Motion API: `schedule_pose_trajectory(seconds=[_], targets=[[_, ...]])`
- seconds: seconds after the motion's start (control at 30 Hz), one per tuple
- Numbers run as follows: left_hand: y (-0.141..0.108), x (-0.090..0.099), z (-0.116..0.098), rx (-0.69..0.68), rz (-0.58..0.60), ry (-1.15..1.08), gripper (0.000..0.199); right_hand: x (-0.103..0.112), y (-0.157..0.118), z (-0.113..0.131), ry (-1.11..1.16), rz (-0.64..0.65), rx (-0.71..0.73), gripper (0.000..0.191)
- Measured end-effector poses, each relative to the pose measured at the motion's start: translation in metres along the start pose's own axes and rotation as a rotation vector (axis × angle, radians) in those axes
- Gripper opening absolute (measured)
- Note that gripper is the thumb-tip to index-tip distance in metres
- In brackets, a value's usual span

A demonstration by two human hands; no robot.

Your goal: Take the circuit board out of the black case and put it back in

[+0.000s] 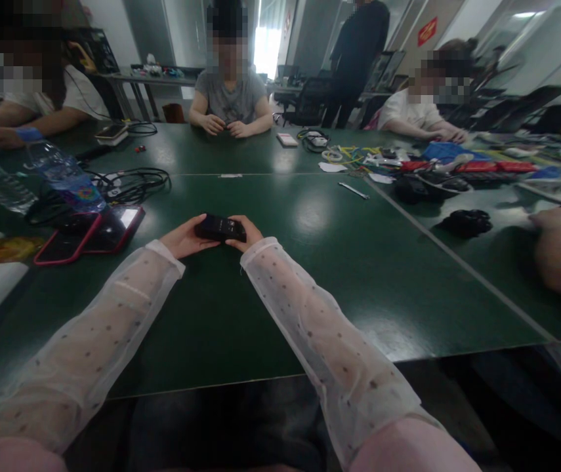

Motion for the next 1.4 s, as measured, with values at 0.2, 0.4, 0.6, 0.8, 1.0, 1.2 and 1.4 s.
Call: schedule_pose_trajectory(seconds=[0.2, 0.4, 0.6, 0.8, 1.0, 1.2, 1.4], targets=[[-0.0006, 0.0019, -0.0003, -0.002, -0.03, -0.007, 0.047, 0.0009, 0.0002, 0.004, -0.003, -0.02, 0.002, 0.059], [-0.0017, 0.0007, -0.0003, -0.002, -0.027, -0.007, 0.046, 0.001, -0.0004, 0.006, 0.011, -0.028, 0.003, 0.058], [-0.0009, 0.0025, 0.0, 0.003, -0.044, -0.012, 0.042, 0.001, -0.0009, 0.0024, -0.009, -0.033, 0.016, 0.059], [-0.0001, 0.0016, 0.0002, 0.0, -0.022, -0.013, 0.041, 0.001, -0.0003, 0.0058, -0.001, -0.028, 0.007, 0.058], [0.0006, 0.003, 0.0002, 0.002, -0.028, -0.006, 0.043, 0.0008, -0.0002, 0.0057, 0.015, -0.024, 0.001, 0.059], [0.0006, 0.0015, -0.0002, 0.008, -0.018, 0.008, 0.039, 0.0015, 0.0, 0.0056, -0.003, -0.029, 0.002, 0.058], [0.0015, 0.0044, -0.0004, -0.007, -0.012, 0.006, 0.032, 0.0018, -0.0008, 0.007, -0.017, -0.02, 0.016, 0.058]])
Point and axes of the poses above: each hand's wrist, its own y-axis towards the middle knuckle, its own x-axis out of the back of the hand, z = x × y, the point moved 9 cm from there along y, towards the middle knuckle, and after that the axes turned 8 degrees about z, right-handed, at the moved point
